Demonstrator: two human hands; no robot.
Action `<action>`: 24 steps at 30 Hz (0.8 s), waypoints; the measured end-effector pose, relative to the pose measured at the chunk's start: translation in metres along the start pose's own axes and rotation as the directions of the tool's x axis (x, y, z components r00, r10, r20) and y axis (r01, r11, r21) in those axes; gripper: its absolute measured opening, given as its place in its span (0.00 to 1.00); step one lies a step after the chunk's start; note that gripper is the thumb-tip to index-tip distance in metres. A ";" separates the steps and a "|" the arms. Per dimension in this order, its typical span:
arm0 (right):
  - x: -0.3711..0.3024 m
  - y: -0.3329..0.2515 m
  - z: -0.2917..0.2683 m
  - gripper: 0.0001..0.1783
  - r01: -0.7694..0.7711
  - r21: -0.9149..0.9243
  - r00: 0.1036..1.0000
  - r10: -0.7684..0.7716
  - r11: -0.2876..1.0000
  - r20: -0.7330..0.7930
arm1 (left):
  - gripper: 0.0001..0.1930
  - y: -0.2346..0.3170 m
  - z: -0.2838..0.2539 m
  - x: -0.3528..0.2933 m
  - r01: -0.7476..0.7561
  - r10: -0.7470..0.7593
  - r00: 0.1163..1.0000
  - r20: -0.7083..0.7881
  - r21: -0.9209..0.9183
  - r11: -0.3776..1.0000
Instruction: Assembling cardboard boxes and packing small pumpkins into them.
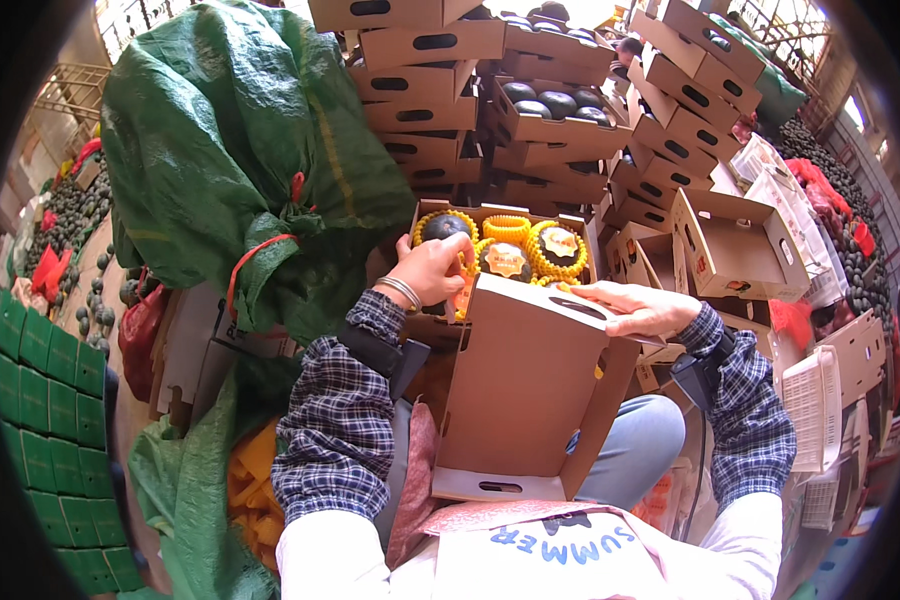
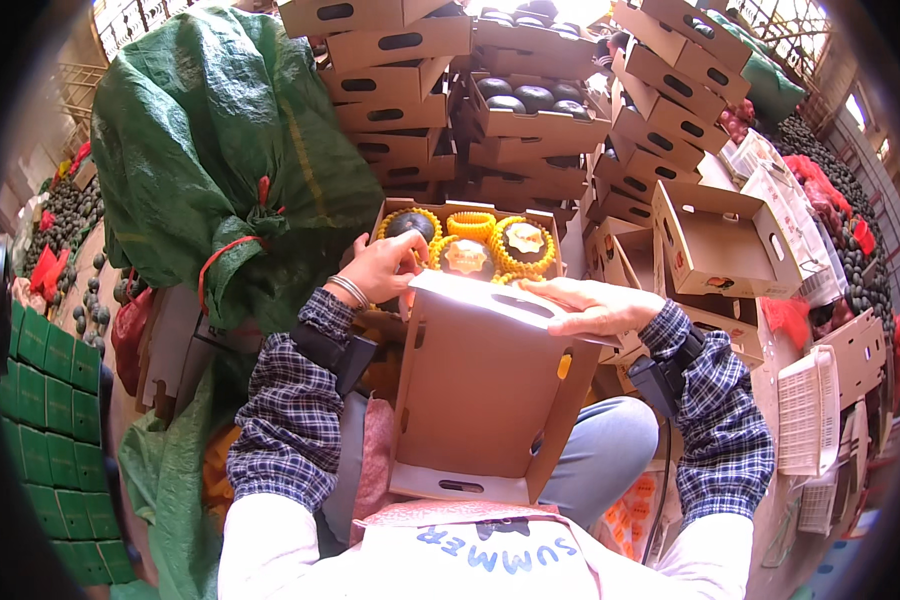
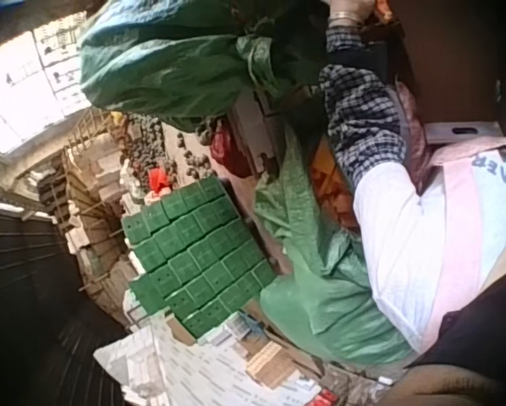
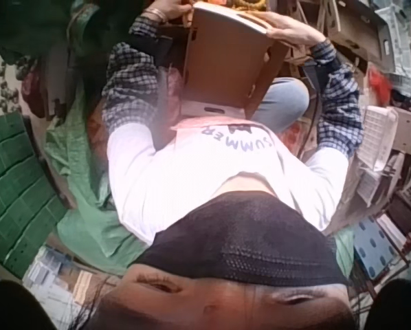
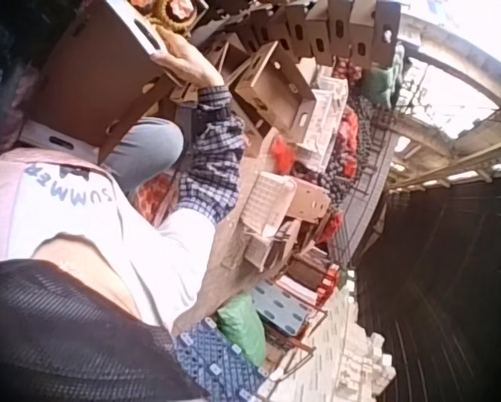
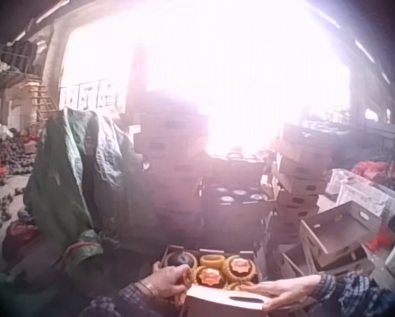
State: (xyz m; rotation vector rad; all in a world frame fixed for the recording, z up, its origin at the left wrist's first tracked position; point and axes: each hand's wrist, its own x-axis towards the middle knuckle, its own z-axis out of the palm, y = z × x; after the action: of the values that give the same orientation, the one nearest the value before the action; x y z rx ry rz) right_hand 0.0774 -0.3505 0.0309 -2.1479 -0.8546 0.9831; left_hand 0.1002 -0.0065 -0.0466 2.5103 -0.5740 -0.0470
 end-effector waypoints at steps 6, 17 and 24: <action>-0.020 -0.001 0.011 0.53 0.076 0.286 0.996 -0.063 0.955 -0.056 | 0.14 0.001 -0.002 -0.003 -0.054 0.056 0.998 0.021 -0.091 0.994; -0.061 0.007 0.023 0.58 0.151 0.060 0.974 -0.138 0.987 -0.178 | 0.17 0.016 -0.019 0.002 -0.101 0.175 0.982 0.077 -0.571 0.815; -0.070 -0.004 0.024 0.57 0.161 0.133 0.976 -0.137 0.978 -0.172 | 0.19 0.024 -0.024 0.000 -0.139 0.202 0.979 0.038 -0.602 0.786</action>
State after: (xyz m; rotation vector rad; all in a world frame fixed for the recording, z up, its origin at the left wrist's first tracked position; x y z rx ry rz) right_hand 0.0207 -0.3947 0.0492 -1.9772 -0.8252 0.7604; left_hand 0.0939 -0.0122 -0.0139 1.8367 -0.6993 -0.2502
